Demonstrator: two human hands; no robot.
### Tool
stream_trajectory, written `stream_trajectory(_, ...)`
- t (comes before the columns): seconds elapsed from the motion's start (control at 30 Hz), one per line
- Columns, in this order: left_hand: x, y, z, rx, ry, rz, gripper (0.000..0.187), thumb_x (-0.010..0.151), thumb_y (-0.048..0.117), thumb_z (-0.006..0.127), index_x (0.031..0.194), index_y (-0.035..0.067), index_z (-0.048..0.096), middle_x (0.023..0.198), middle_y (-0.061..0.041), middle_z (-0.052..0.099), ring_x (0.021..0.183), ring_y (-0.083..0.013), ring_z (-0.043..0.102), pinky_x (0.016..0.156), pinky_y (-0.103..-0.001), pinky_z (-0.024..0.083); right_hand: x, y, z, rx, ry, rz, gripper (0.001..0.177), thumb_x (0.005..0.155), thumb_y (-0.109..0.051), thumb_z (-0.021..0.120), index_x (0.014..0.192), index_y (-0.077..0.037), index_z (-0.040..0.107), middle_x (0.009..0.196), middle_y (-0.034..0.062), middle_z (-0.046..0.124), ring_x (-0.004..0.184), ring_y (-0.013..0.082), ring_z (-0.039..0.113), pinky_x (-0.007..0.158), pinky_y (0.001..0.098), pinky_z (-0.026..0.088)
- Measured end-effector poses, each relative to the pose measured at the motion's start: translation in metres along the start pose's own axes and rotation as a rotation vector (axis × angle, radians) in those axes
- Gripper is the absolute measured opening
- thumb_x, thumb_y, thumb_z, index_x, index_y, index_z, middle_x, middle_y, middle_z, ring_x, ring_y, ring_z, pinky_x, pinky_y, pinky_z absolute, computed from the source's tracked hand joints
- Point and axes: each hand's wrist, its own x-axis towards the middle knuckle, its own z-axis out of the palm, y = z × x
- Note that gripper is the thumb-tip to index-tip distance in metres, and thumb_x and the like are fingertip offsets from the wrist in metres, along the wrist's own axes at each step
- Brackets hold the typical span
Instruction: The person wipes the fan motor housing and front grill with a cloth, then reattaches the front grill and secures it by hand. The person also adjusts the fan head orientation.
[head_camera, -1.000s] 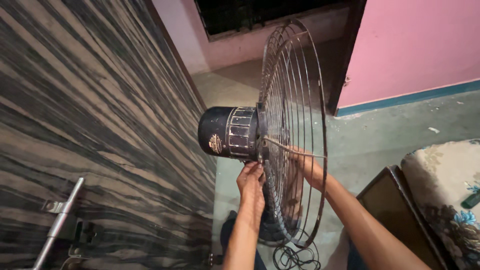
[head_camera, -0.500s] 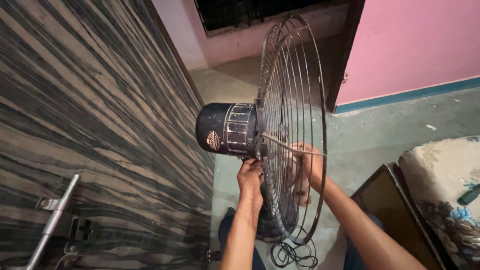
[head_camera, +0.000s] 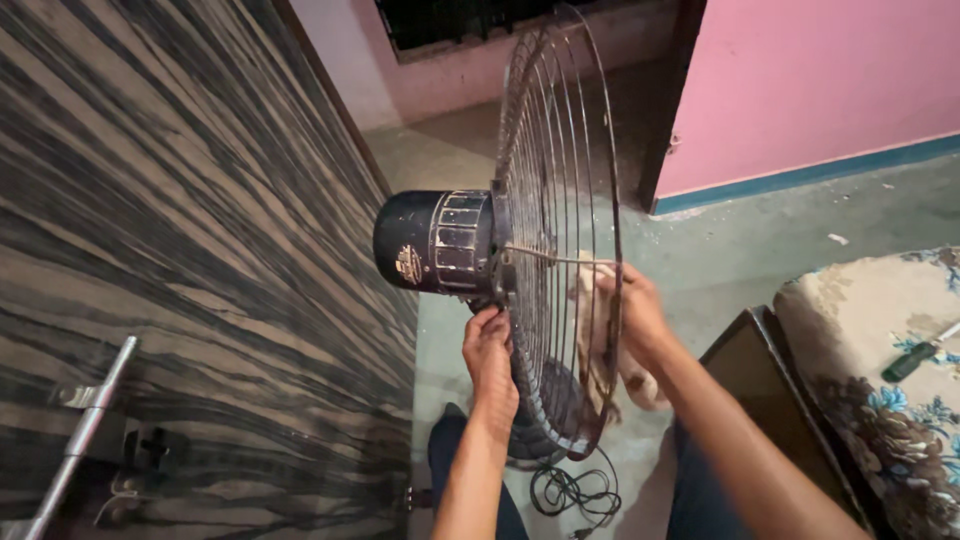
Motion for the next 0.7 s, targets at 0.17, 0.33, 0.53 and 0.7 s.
stream_trajectory(0.17,-0.016,-0.008,-0.011,0.07,0.009,-0.02,0.021,0.097,0.02,0.066,0.115,0.01,0.071,0.094,0.004,0.065,0.076,-0.0084,0.051,0.065,-0.025,0.041,-0.003,0.036,0.019,0.162,-0.136,0.009,0.025,0.095,-0.004,0.064,0.119,-0.004,0.065,0.096,0.0029,0.069,0.08,0.0145,0.065,0.069,0.0309,0.056)
stream_trajectory(0.33,-0.046,0.024,-0.006,0.132,-0.039,-0.106,0.024,0.097,0.027,0.065,0.116,0.014,0.067,0.107,0.006,0.066,0.094,-0.005,0.057,0.076,-0.024,0.043,-0.021,0.092,0.024,-0.13,-0.157,0.039,0.024,0.095,-0.005,0.066,0.12,-0.002,0.067,0.096,-0.001,0.069,0.083,0.0099,0.063,0.069,0.0272,0.053)
stream_trajectory(0.53,-0.087,0.084,0.015,0.247,-0.024,0.229,0.034,0.101,0.028,0.061,0.124,0.003,0.063,0.125,-0.007,0.067,0.115,-0.0149,0.061,0.098,-0.029,0.046,-0.038,0.107,0.003,-0.035,-0.055,0.136,0.022,0.094,-0.007,0.065,0.114,0.0,0.07,0.094,0.0021,0.069,0.086,0.0126,0.063,0.074,0.0275,0.052)
stream_trajectory(0.7,-0.112,0.127,0.027,0.275,-0.104,0.421,0.035,0.101,0.02,0.059,0.129,-0.002,0.059,0.131,-0.013,0.066,0.122,-0.0193,0.062,0.107,-0.034,0.046,-0.044,0.054,0.021,0.227,-0.059,-0.03,0.022,0.099,-0.019,0.063,0.108,0.0,0.067,0.097,0.0036,0.07,0.089,0.0143,0.065,0.08,0.0296,0.056)
